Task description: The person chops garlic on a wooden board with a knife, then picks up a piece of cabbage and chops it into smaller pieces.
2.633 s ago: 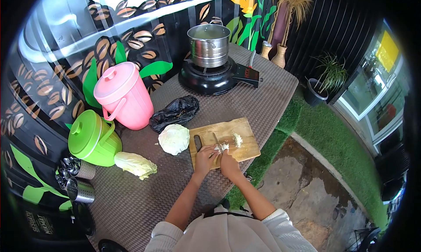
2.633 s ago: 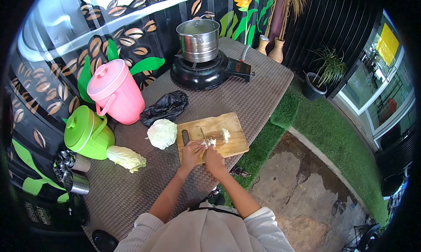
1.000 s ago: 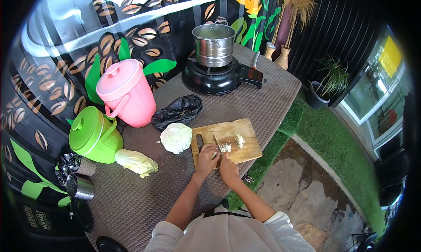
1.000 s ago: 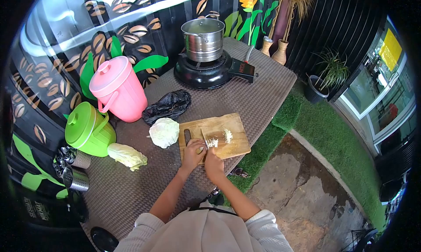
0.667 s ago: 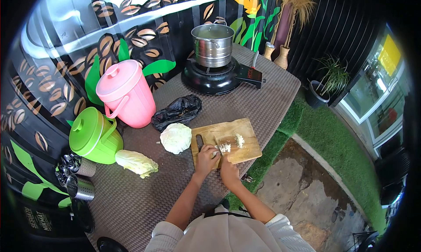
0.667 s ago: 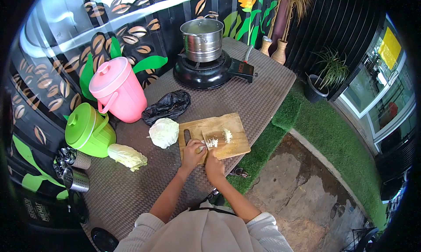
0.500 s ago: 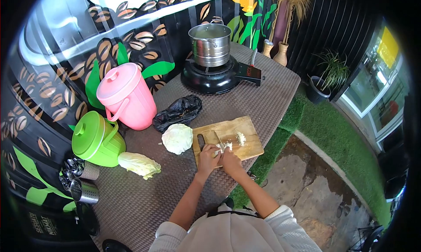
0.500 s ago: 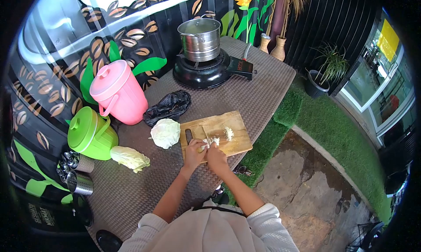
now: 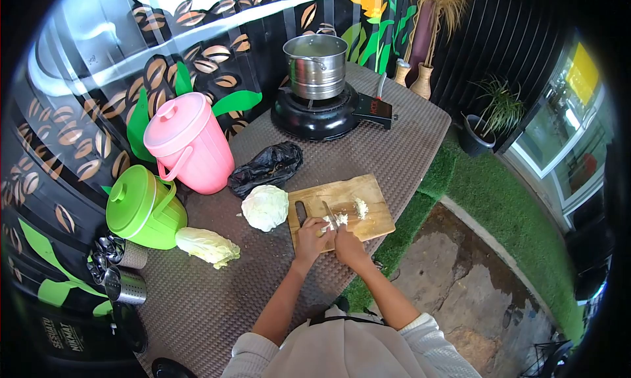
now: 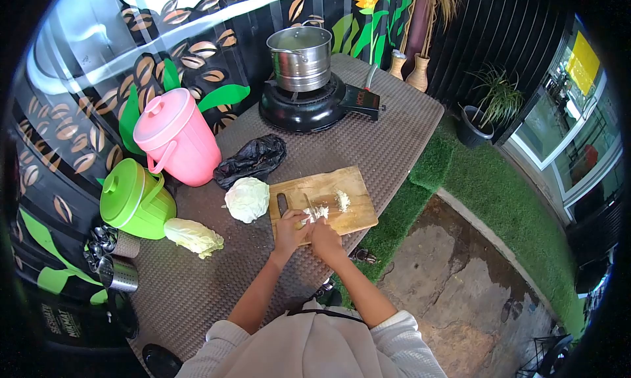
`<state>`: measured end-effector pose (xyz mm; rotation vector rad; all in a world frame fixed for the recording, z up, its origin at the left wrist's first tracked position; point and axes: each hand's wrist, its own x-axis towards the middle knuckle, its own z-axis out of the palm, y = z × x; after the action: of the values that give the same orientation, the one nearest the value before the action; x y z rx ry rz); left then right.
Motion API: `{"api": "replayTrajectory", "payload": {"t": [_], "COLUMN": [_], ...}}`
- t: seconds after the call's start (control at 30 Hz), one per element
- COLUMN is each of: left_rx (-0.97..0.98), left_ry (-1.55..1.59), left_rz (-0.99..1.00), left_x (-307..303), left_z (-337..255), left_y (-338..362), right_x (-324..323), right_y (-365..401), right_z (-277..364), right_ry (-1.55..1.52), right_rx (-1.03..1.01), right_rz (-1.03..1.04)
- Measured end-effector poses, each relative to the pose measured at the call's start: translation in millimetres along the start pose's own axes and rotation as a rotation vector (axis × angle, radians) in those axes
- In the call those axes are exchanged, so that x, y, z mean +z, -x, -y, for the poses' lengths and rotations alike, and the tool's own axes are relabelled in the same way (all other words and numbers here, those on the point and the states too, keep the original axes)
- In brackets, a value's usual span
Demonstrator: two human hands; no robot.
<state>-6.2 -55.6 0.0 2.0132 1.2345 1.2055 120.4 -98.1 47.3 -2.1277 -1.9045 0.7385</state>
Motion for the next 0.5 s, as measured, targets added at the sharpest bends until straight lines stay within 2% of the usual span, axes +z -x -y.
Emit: {"api": "replayTrajectory", "payload": {"t": [0.1, 0.17, 0.2, 0.3, 0.4, 0.5], "left_rx": [-0.023, -0.018, -0.011, -0.03, 0.002, -0.028], "left_ry": [0.008, 0.025, 0.039, 0.058, 0.026, 0.062], "left_rz": [0.012, -0.005, -0.019, -0.018, -0.002, -0.001], "left_x": [0, 0, 1, 1, 0, 0], "left_z": [0, 0, 1, 1, 3, 4], "left_y": [0, 0, 0, 1, 1, 2], "right_x": [10, 20, 24, 24, 4, 11], "right_y": [11, 10, 6, -5, 0, 14], "right_z": [-3, 4, 3, 3, 0, -6], "right_ry": [0.018, 0.015, 0.016, 0.02, 0.048, 0.067], "right_rx": [-0.014, 0.128, 0.129, 0.055, 0.0, -0.076], "right_rz": [0.028, -0.006, -0.005, -0.067, -0.035, 0.003]}}
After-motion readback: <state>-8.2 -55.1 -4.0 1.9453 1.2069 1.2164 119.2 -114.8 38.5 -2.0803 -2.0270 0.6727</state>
